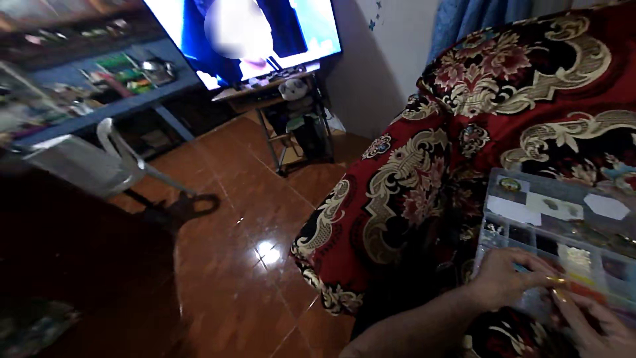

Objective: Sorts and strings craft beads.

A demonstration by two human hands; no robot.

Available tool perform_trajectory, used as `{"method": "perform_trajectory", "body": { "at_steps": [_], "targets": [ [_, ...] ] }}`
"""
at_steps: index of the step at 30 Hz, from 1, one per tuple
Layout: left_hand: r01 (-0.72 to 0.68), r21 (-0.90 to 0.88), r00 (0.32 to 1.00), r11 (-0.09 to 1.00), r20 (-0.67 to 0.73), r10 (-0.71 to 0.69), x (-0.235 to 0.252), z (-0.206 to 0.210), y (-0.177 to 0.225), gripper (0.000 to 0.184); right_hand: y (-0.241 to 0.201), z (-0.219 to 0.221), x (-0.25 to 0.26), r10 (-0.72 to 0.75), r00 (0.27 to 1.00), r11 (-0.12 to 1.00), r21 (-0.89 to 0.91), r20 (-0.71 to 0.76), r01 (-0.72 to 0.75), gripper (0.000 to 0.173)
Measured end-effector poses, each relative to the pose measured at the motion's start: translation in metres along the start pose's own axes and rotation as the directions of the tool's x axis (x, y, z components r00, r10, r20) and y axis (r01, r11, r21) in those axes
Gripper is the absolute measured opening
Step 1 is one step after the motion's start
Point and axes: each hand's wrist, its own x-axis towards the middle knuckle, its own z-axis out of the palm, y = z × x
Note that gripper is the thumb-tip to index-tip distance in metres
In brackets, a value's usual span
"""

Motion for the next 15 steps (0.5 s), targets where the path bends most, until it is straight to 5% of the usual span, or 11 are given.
{"method": "perform_trajectory", "body": {
  "at_steps": [4, 8, 15],
  "targets": [
    [-0.039, 0.185, 0.999, 0.982, 0.002, 0.039, 0.001, -0.004, -0.001, 0.015, 0.001, -0.005, 0.002, -0.001, 1.000, 1.000, -0.007, -0.005, 0.001, 0.017],
    [-0.163, 0.648, 0.985, 0.744, 0.145, 0.090, 0.001, -0.012, 0.007, 0.015, -0.001, -0.011, 0.008, 0.036, 0.999, 0.999, 0.027, -0.037, -0.035, 0.018],
    [-0.180, 0.845, 0.957, 0.504, 0.268, -0.108, -0.001, -0.010, 0.009, 0.016, 0.000, -0.019, 0.011, -0.021, 0.996, 0.995, -0.094, -0.087, 0.013, 0.021]
  ]
}}
